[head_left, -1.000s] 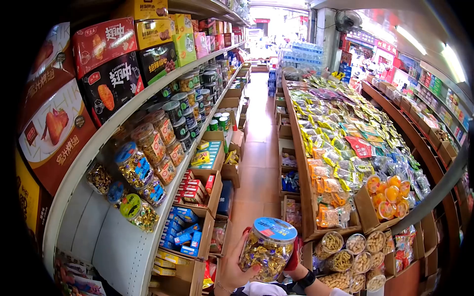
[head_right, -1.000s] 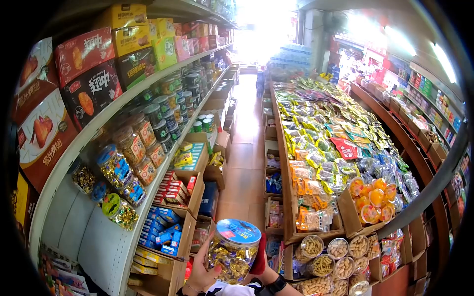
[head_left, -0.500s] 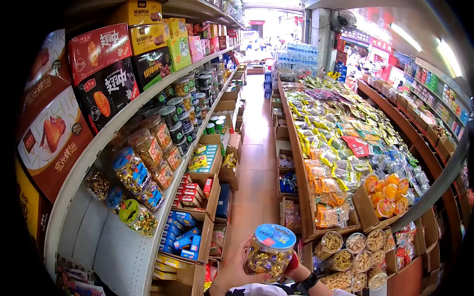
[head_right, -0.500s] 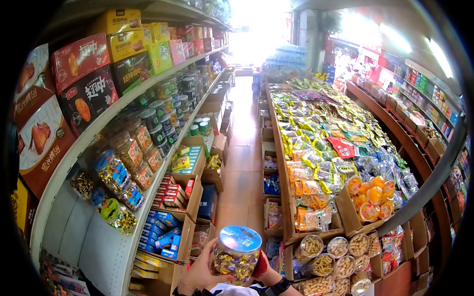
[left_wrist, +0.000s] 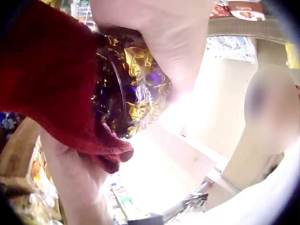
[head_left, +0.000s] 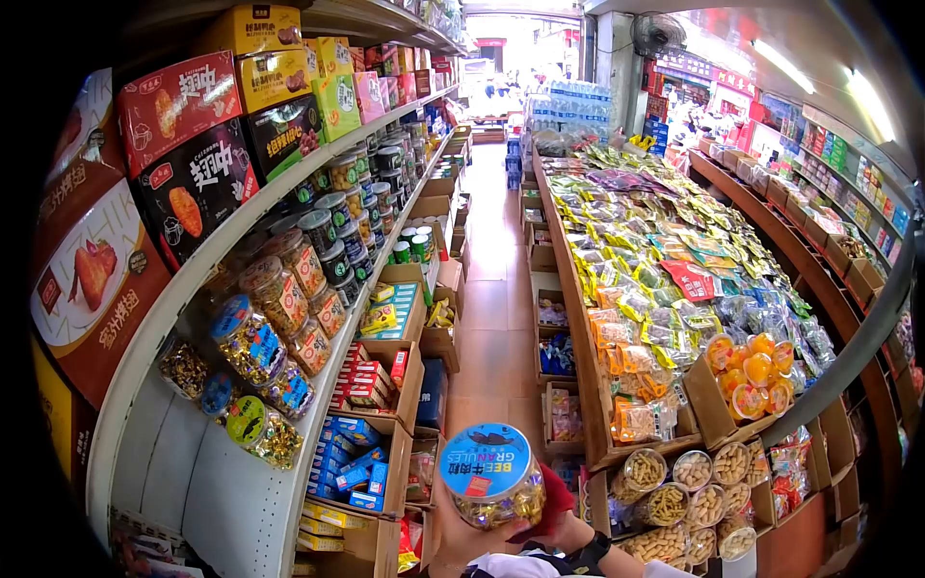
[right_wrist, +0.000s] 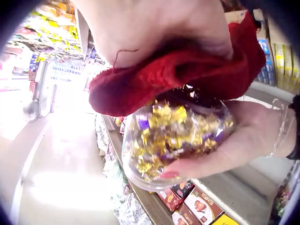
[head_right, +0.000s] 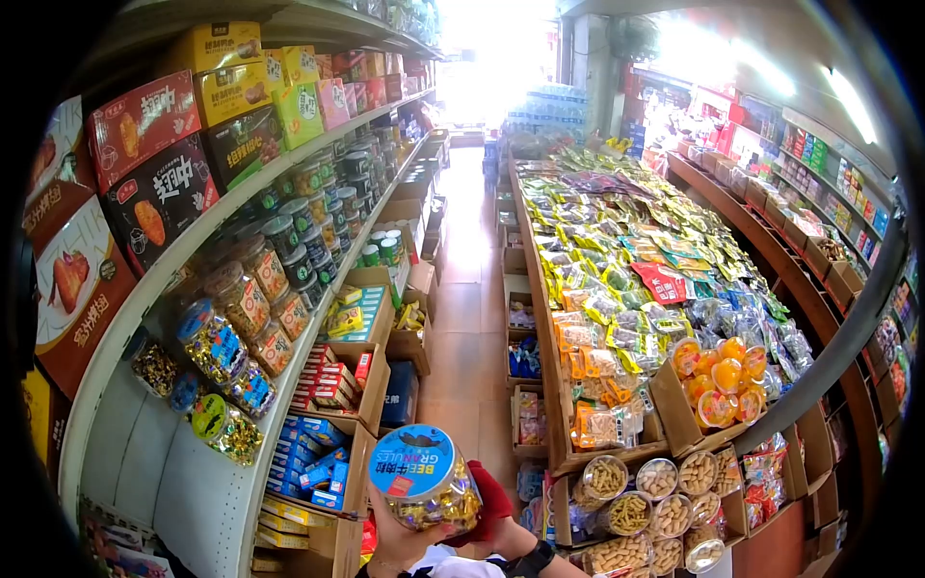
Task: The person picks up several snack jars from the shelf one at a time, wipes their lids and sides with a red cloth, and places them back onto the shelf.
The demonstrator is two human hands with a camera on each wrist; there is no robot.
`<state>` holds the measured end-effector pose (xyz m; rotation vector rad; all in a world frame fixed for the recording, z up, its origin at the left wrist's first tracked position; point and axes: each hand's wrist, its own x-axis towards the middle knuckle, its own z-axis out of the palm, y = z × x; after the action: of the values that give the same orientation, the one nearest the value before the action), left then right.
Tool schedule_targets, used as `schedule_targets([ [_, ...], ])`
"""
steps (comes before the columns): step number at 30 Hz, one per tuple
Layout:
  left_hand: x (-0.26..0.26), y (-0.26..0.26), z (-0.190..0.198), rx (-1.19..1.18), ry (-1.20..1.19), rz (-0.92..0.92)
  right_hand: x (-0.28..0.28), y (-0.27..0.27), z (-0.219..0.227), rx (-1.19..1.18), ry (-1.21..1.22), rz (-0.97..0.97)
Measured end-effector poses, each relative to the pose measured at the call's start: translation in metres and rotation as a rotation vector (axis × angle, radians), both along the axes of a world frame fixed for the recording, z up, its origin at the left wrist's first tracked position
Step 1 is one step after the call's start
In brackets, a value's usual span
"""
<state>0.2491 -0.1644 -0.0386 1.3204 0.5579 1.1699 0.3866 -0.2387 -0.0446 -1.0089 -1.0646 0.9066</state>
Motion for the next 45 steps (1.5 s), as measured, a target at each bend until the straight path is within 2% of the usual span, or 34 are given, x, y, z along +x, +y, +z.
schedule_targets([
  [3, -0.009, 0.015, 0.006, 0.222, 0.277, 0.077, -0.002, 0.003, 0.022, -0.112, 0.224, 0.128],
  [6, -0.010, 0.015, -0.003, 0.090, 0.156, 0.073, 0.000, 0.011, 0.049, -0.567, 0.680, 0.103],
  [8, -0.010, 0.013, -0.005, 0.064, 0.104, 0.064, 0.015, 0.018, 0.009, -0.642, 0.875, 0.173],
  [11, -0.012, 0.013, -0.009, 0.146, 0.147, 0.112, 0.036, 0.019, -0.057, -0.570, 1.117, 0.407],
  [12, -0.013, 0.013, -0.011, 0.173, 0.174, 0.136, 0.038, 0.019, -0.055, -0.542, 1.174, 0.477],
  [14, -0.015, 0.013, -0.016, 0.226, 0.228, 0.185, 0.035, 0.014, -0.048, -0.600, 1.048, 0.286],
  [18, -0.020, 0.003, 0.017, 0.539, 0.741, 0.235, 0.025, 0.017, -0.030, -0.526, 0.893, 0.006],
  [20, -0.021, -0.001, 0.011, 0.417, 0.598, 0.133, 0.036, 0.017, -0.021, -0.536, 0.882, 0.002],
  [22, -0.022, -0.013, 0.028, 0.350, 0.530, 0.077, 0.039, 0.018, 0.006, -0.533, 0.935, -0.006],
  [23, -0.022, -0.014, 0.029, 0.231, 0.451, -0.030, 0.041, 0.019, 0.011, -0.456, 0.953, 0.043],
  [24, -0.021, -0.013, 0.028, 0.261, 0.465, -0.091, 0.045, 0.020, 0.016, -0.434, 0.925, 0.105],
  [26, -0.022, -0.010, 0.027, 0.322, 0.492, -0.211, 0.059, 0.023, -0.003, -0.404, 0.872, 0.192],
  [29, -0.019, -0.015, 0.051, 0.485, 0.480, -0.018, 0.075, 0.029, -0.042, -0.229, 1.158, 0.497],
  [30, -0.018, -0.018, 0.059, 0.517, 0.465, 0.060, 0.070, 0.027, -0.031, -0.291, 1.122, 0.427],
  [32, -0.020, -0.010, 0.052, 0.424, 0.383, -0.027, 0.056, 0.023, 0.000, -0.413, 1.045, 0.285],
  [33, -0.023, -0.004, 0.047, 0.377, 0.342, -0.070, 0.055, 0.020, -0.005, -0.311, 1.023, 0.324],
  [36, -0.034, 0.013, 0.034, 0.315, 0.364, -0.020, 0.047, 0.021, -0.003, -0.390, 0.937, 0.209],
  [37, -0.045, 0.018, 0.032, 0.239, 0.527, -0.118, 0.043, 0.020, 0.017, -0.364, 0.918, 0.264],
  [39, -0.040, 0.010, 0.026, 0.272, 0.507, -0.082, 0.042, 0.023, 0.019, -0.344, 0.931, 0.208],
  [41, -0.033, -0.001, 0.047, 0.366, 0.555, -0.007, 0.041, 0.024, 0.025, -0.294, 0.927, 0.154],
  [45, -0.024, -0.010, 0.030, 0.380, 0.541, 0.183, 0.037, 0.024, 0.033, -0.204, 0.957, 0.110],
])
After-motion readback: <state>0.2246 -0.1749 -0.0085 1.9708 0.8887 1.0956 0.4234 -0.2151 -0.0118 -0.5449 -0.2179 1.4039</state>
